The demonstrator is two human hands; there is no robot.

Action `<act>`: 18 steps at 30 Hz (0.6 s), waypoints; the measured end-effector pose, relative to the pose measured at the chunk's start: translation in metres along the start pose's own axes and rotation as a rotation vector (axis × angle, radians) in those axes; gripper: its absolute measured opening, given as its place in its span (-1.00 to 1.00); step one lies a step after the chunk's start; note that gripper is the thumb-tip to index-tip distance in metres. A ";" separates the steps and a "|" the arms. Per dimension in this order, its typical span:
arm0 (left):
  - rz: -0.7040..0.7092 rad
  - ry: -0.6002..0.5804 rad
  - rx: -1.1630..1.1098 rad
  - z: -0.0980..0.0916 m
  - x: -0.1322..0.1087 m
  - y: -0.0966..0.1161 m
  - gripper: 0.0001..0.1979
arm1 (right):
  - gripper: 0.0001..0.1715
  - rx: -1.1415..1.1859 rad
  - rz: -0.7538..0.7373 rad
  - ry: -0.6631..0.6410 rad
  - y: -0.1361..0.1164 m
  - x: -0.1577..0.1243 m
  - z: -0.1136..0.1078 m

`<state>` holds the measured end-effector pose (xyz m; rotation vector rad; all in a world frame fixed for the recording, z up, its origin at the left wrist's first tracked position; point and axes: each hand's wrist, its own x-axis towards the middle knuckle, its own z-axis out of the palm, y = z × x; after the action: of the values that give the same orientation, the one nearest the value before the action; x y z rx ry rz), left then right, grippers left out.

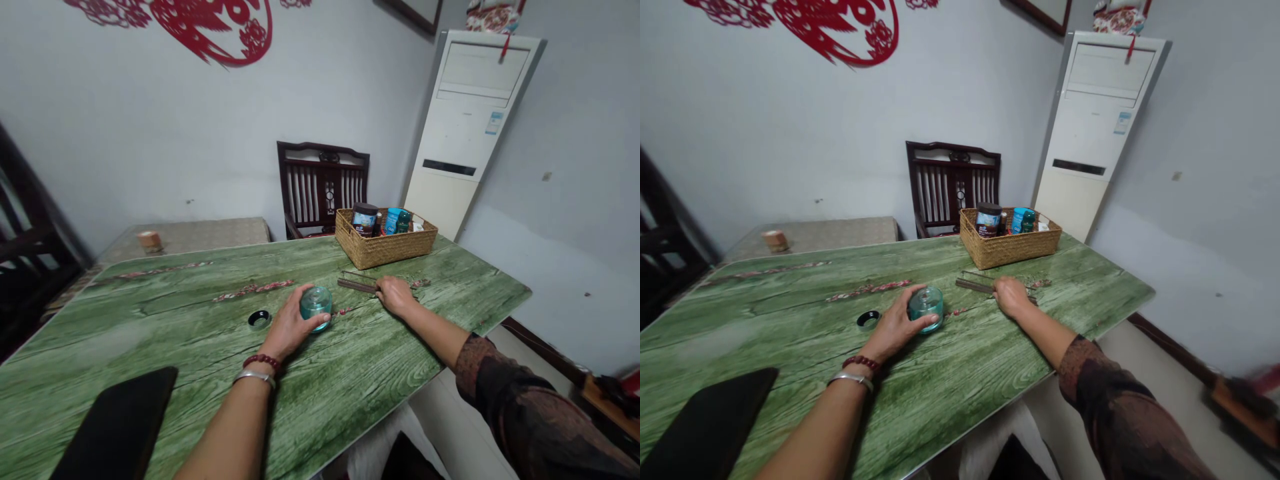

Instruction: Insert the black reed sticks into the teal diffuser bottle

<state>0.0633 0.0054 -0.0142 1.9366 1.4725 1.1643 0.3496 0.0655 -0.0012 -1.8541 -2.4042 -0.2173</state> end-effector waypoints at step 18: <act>-0.005 0.002 0.004 -0.002 -0.002 0.004 -0.29 | -0.63 -0.050 0.114 -0.039 0.013 0.044 0.001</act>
<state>0.0638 0.0022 -0.0111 1.9337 1.4806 1.1628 0.3511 0.1110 0.0053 -2.0276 -2.3291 -0.2355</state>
